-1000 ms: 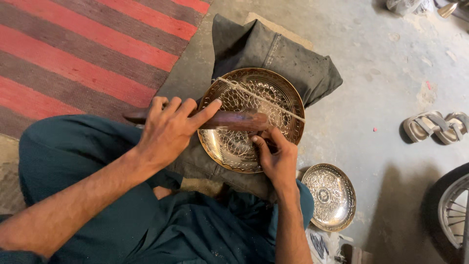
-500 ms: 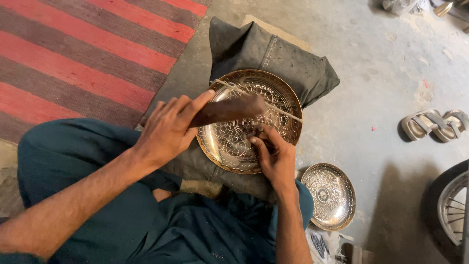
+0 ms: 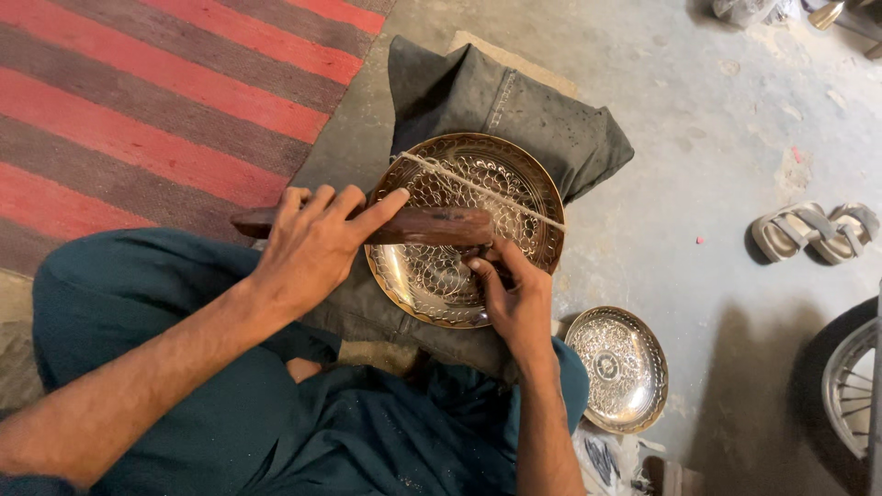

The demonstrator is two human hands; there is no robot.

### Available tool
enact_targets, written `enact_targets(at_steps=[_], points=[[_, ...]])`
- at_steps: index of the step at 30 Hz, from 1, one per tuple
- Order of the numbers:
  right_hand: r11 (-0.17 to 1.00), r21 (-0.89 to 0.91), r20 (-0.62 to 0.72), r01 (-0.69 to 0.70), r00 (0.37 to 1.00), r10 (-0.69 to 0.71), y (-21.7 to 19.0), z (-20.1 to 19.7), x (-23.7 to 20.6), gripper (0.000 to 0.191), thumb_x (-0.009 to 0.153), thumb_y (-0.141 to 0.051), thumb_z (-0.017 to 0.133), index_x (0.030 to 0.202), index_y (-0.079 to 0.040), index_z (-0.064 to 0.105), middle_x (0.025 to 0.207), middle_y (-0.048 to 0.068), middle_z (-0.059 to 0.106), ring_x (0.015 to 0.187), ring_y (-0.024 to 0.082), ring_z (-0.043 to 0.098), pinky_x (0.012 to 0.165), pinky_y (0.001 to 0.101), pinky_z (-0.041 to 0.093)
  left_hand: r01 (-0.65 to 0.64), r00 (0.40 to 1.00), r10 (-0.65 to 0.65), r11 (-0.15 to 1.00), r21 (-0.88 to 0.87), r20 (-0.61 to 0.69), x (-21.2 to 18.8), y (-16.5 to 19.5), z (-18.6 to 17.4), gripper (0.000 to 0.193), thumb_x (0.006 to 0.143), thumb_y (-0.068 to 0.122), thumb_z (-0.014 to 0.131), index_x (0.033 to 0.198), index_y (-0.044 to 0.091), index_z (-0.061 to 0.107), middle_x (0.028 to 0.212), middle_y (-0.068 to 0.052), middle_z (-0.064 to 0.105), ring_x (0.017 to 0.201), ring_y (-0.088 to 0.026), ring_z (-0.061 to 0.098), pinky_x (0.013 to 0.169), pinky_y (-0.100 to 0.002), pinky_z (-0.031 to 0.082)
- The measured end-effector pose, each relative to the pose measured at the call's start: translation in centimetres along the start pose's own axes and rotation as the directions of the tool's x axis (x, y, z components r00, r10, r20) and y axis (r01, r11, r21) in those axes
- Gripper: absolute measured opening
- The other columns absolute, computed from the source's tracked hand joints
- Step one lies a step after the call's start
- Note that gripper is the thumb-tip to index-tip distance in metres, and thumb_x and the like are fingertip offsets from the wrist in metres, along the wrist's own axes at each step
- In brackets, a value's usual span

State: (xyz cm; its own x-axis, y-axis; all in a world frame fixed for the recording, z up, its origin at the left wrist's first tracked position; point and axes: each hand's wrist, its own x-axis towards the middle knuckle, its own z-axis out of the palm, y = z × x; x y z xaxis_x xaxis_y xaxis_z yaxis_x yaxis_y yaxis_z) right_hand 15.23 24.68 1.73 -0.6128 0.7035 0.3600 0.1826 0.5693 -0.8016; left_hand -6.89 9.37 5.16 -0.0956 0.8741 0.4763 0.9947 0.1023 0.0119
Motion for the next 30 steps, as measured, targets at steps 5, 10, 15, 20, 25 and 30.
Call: enact_targets(at_steps=[5,10,15,20,25,30], points=[[0.996,0.088,-0.045,-0.034,0.998,0.038,0.6,0.3,0.1,0.028,0.095,-0.003,0.072,0.123,0.0,0.069,0.09,0.007,0.078,0.082,0.01,0.07,0.075,0.0241,0.056,0.215,0.974,-0.169,0.9,-0.38,0.152,0.2,0.4,-0.6,0.078,0.081,0.008,0.073,0.15,0.026,0.042,0.109,-0.011,0.057,0.089,-0.032,0.063,0.076,-0.048,0.052],[0.998,0.02,-0.043,-0.064,0.997,0.065,0.9,0.5,0.1,0.029,0.092,-0.004,0.074,0.121,-0.002,0.07,0.09,0.005,0.078,0.08,0.009,0.072,0.069,0.0246,0.058,0.252,0.967,-0.204,0.86,-0.443,0.155,0.8,0.4,-0.8,0.085,0.081,0.004,0.073,0.155,0.025,0.037,0.104,-0.01,0.058,0.093,-0.032,0.066,0.081,-0.047,0.056],[0.991,0.122,0.009,-0.047,0.999,0.046,0.6,0.3,0.0,0.02,0.096,-0.001,0.071,0.116,0.0,0.071,0.098,0.007,0.08,0.088,0.011,0.073,0.078,0.0258,0.059,0.031,0.999,-0.028,0.995,-0.09,0.03,0.9,-0.1,-0.6,0.081,0.089,0.001,0.071,0.157,0.027,0.036,0.104,-0.007,0.059,0.091,-0.026,0.062,0.079,-0.043,0.053],[0.991,0.126,0.074,-0.047,0.997,0.038,0.2,0.1,0.4,0.024,0.094,0.0,0.071,0.118,-0.001,0.071,0.1,0.006,0.08,0.094,0.011,0.074,0.085,0.0265,0.058,-0.002,1.0,0.003,1.0,0.031,-0.02,0.3,-0.2,-0.8,0.074,0.087,-0.003,0.065,0.153,0.026,0.049,0.099,-0.005,0.058,0.086,-0.025,0.059,0.076,-0.044,0.045],[0.983,0.172,0.104,-0.07,0.993,0.053,0.3,0.1,0.5,0.027,0.095,-0.001,0.069,0.121,0.0,0.07,0.102,0.007,0.08,0.095,0.011,0.072,0.087,0.0266,0.058,0.067,0.998,-0.067,0.994,-0.089,0.006,0.2,0.2,-1.2,0.073,0.085,0.001,0.064,0.154,0.022,0.05,0.099,-0.007,0.056,0.089,-0.027,0.058,0.079,-0.044,0.045],[0.891,0.453,-0.036,0.016,0.999,0.0,1.2,-0.4,0.5,0.023,0.1,-0.005,0.066,0.123,0.0,0.064,0.101,0.01,0.077,0.095,0.017,0.075,0.089,0.0314,0.063,0.182,0.977,-0.165,0.975,-0.125,0.133,-0.3,0.0,-1.8,0.076,0.083,0.001,0.067,0.153,0.025,0.048,0.107,-0.01,0.058,0.094,-0.031,0.063,0.081,-0.048,0.05]])
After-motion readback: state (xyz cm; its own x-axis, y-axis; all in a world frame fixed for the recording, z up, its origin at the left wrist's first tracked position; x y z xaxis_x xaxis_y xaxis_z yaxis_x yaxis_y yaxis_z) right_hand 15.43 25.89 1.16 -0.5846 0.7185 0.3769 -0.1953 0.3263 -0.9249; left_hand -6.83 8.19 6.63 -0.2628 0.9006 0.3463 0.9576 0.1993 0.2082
